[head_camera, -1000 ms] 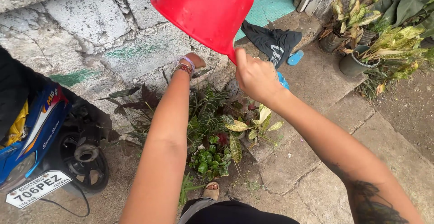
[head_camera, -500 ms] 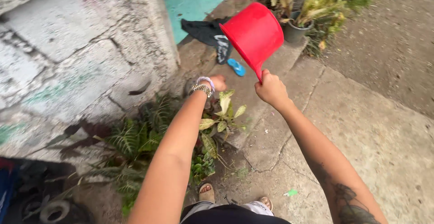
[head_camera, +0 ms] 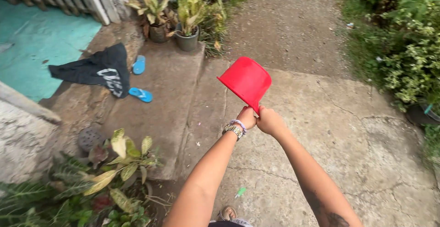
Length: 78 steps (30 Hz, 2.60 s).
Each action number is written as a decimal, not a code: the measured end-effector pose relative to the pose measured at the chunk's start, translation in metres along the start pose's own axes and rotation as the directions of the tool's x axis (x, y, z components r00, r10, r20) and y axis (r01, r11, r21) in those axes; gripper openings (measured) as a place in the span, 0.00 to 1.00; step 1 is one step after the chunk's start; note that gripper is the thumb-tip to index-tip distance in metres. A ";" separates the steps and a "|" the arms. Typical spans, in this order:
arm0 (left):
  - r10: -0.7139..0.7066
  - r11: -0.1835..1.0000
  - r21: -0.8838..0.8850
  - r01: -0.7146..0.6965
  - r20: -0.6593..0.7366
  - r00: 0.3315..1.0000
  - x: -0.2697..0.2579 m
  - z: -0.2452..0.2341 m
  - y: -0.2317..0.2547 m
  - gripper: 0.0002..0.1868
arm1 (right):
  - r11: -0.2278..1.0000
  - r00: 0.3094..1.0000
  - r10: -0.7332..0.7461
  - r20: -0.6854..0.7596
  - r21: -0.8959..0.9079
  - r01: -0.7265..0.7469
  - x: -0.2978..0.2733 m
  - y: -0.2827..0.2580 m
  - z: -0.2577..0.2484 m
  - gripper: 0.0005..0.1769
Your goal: Fetching water from an outdoor tap into a bucket and using a dipper to water various potted and garden plants.
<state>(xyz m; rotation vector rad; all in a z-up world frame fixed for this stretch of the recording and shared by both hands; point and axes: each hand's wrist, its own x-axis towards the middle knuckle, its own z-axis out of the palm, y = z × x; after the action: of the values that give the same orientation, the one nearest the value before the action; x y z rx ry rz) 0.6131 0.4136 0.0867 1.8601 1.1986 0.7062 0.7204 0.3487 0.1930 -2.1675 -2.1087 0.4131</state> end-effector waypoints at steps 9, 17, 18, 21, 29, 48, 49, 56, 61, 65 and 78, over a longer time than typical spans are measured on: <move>0.162 0.986 -0.008 -0.164 0.186 0.969 0.094 0.078 0.052 0.17 | 0.997 0.999 -0.025 -0.037 0.078 0.028 0.037 0.148 -0.009 0.15; 0.140 0.984 0.061 -0.170 0.332 0.933 0.253 0.116 0.028 0.18 | 0.993 0.996 0.026 0.080 0.110 -0.034 0.159 0.226 -0.016 0.17; 0.115 0.984 0.085 -0.156 0.365 0.924 0.286 0.111 0.029 0.19 | 0.992 0.991 0.036 0.129 0.113 -0.051 0.184 0.232 -0.026 0.18; 0.133 0.977 0.105 -0.187 0.384 0.914 0.355 0.124 0.015 0.20 | 0.970 0.954 0.145 0.264 0.155 -0.190 0.240 0.218 -0.102 0.17; 0.285 0.938 0.151 -0.312 0.175 0.942 0.554 0.090 0.051 0.14 | 0.958 0.987 0.029 -0.159 0.287 0.018 0.425 0.307 -0.123 0.16; 0.234 0.970 0.126 -0.206 -0.288 0.929 0.952 0.080 0.114 0.17 | 0.773 0.985 -0.029 -0.171 0.621 0.131 0.810 0.463 -0.291 0.20; 0.242 0.969 0.126 -0.215 -0.272 0.931 0.970 0.080 0.108 0.17 | 0.770 0.984 -0.012 -0.175 0.626 0.121 0.826 0.464 -0.297 0.20; 0.233 0.972 0.099 -0.213 -0.282 0.931 1.142 0.077 0.033 0.18 | 0.759 0.959 -0.060 -0.276 0.612 0.224 1.027 0.521 -0.243 0.19; 0.210 0.975 -0.021 -0.220 -0.228 0.951 1.265 0.041 0.025 0.18 | 0.739 0.997 0.061 -0.055 0.674 -0.008 1.118 0.507 -0.326 0.19; 0.248 0.969 0.070 -0.238 -0.212 0.945 1.361 -0.002 0.045 0.16 | 0.720 0.990 0.077 -0.121 0.693 0.028 1.207 0.506 -0.362 0.19; 0.227 0.924 0.365 -0.118 -0.272 0.935 1.663 -0.036 0.009 0.16 | 0.665 0.996 0.035 -0.088 0.746 0.042 1.517 0.568 -0.393 0.19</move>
<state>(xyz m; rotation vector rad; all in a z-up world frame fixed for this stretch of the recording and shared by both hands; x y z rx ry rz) 1.2477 1.9486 0.1679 2.2275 1.4395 0.9670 1.3853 1.8762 0.2309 -1.6288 -1.4737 0.9574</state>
